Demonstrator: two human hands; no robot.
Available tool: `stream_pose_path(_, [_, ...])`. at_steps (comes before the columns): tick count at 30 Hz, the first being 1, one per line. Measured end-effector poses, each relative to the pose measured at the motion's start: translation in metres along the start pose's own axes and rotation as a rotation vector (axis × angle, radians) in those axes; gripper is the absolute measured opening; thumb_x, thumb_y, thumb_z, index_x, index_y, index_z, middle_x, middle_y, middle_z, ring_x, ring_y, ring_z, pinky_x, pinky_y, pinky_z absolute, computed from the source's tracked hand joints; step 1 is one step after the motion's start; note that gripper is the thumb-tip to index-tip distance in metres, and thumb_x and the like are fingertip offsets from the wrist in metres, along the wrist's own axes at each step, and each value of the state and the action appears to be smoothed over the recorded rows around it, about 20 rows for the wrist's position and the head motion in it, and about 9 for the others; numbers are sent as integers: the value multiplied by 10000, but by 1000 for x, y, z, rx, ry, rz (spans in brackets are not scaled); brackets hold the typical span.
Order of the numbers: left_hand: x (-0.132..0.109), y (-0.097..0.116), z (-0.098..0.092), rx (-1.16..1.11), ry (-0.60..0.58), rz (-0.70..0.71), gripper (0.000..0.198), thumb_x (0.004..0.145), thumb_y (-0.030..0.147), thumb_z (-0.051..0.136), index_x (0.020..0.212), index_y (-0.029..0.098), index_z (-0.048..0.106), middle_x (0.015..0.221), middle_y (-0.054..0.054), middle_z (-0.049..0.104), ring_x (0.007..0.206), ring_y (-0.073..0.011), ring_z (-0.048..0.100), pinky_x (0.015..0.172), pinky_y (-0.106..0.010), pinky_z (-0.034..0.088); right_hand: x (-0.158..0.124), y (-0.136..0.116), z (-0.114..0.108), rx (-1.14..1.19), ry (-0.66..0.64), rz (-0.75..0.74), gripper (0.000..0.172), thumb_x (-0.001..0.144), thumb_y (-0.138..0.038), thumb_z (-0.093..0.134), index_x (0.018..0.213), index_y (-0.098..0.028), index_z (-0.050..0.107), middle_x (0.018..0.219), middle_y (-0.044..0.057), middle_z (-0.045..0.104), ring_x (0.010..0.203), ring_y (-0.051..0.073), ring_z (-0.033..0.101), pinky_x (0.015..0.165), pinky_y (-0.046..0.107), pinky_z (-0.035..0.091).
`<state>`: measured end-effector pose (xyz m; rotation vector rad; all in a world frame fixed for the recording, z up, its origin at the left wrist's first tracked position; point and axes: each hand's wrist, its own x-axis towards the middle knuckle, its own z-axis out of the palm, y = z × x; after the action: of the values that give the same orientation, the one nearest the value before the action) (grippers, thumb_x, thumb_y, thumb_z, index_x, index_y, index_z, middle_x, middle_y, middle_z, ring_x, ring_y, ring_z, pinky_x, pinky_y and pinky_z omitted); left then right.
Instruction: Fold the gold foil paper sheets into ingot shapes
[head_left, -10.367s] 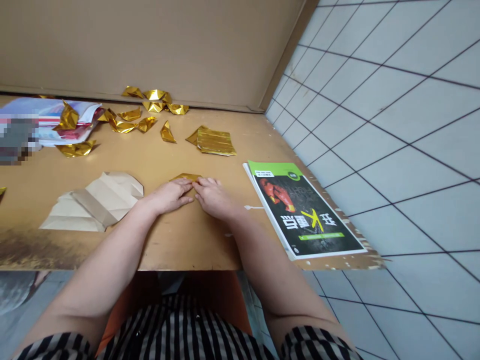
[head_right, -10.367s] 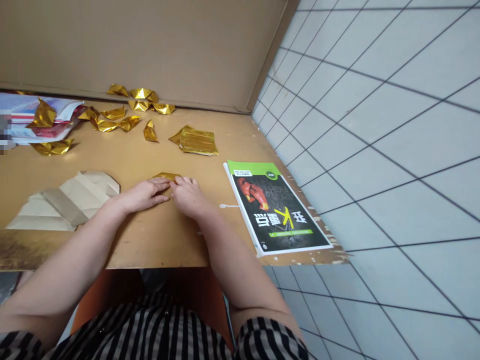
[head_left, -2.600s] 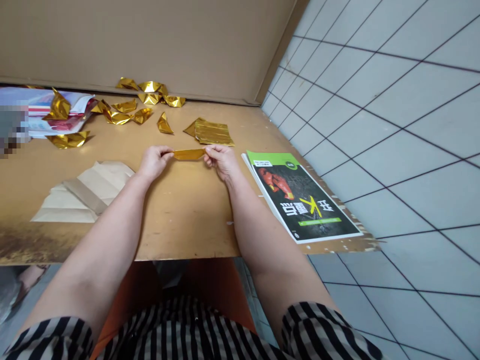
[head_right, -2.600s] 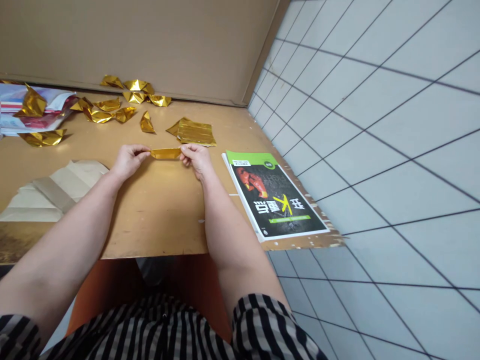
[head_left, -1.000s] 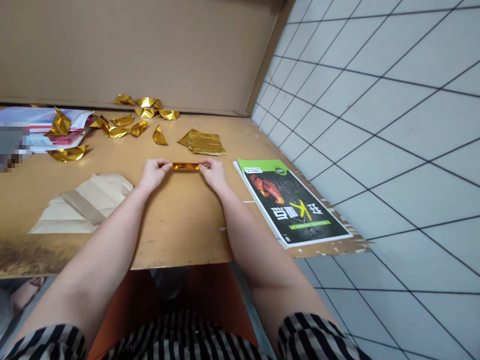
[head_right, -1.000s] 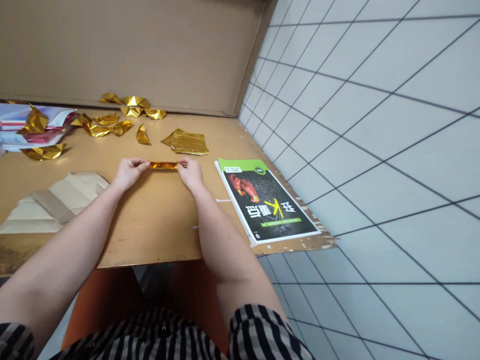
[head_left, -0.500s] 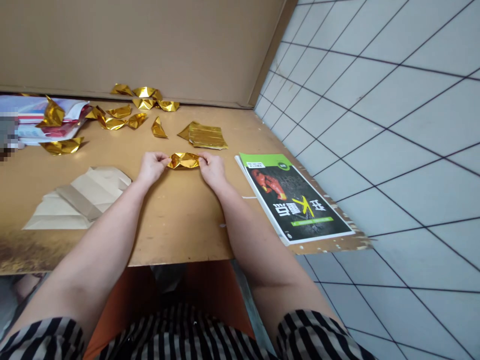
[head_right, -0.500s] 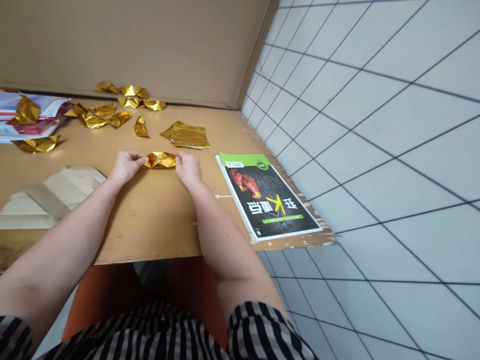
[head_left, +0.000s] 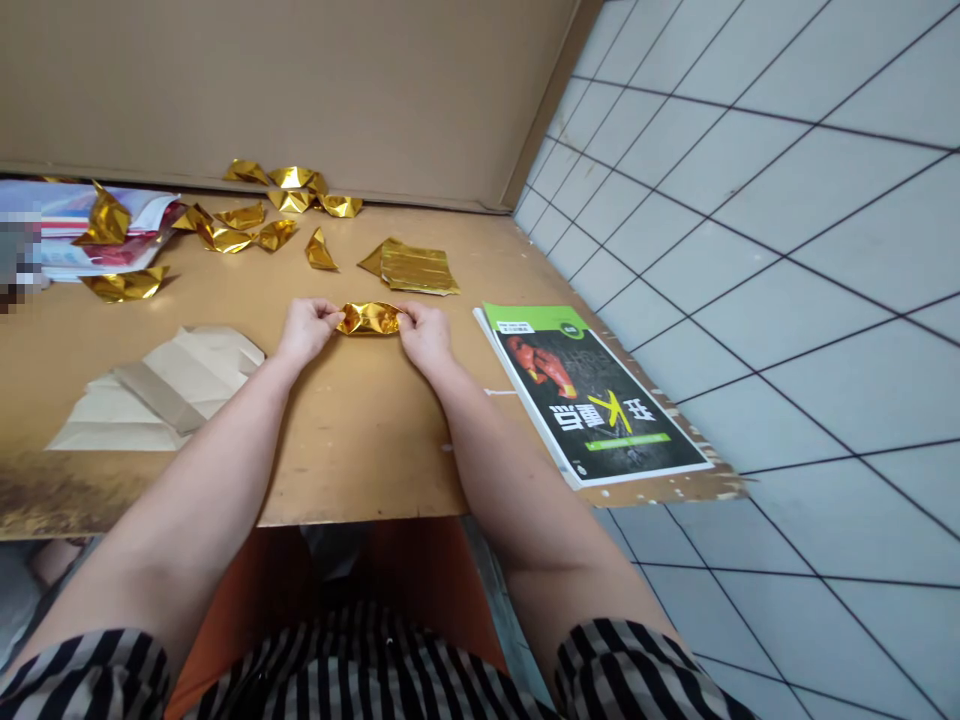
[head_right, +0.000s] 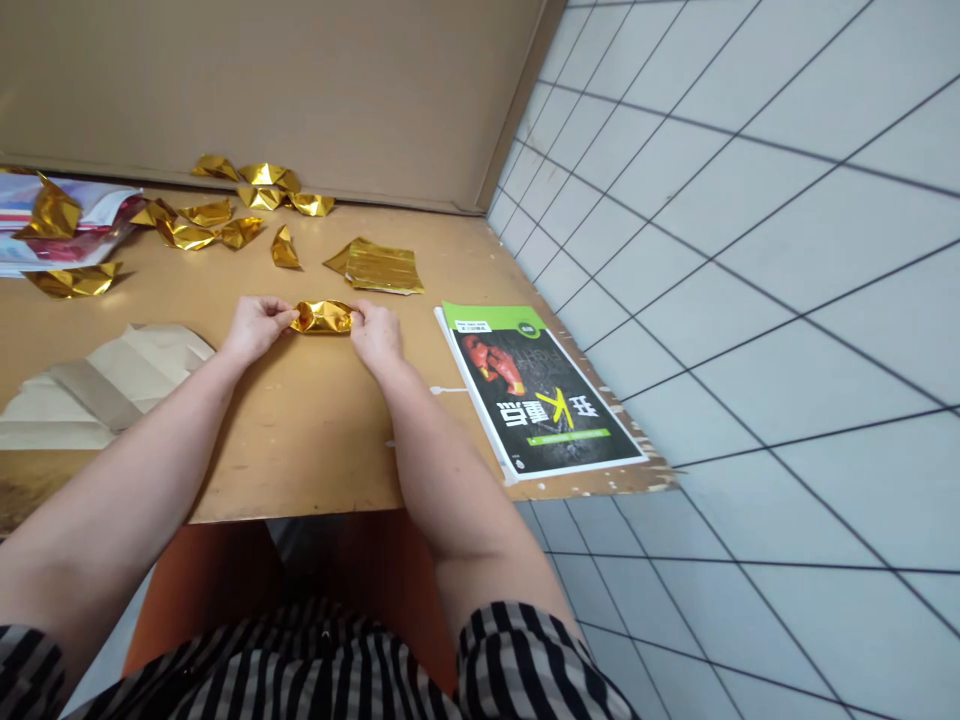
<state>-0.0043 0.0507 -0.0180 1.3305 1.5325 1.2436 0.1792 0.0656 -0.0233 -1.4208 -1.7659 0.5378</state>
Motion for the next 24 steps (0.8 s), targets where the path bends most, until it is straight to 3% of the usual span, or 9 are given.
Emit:
stream_pose_path(14, [-7,10,0,-49,18,-38,138,647,126,653,523,161,603,427,50,523,428,-89,463,492,-208,369,3,3,3,68,-1,30,244,811,-139,539,918,-194,751,845,33,749,844,208,693,856,368,524])
stream_pose_path(18, [-7,12,-1,-71,45,-68,131,641,135,677,536,160,604,435,51,524,425,-91,471,490,-202,384,2,1,3,209,-5,75,198,837,-200,556,939,-160,721,827,39,737,790,172,690,773,311,538])
stream_pose_path(24, [-2,9,-7,-105,169,-150,132,663,135,628,549,175,573,409,42,497,402,-104,471,452,-196,386,1,-1,4,425,-20,178,154,877,-310,570,879,-182,655,588,-38,638,522,94,584,574,210,490])
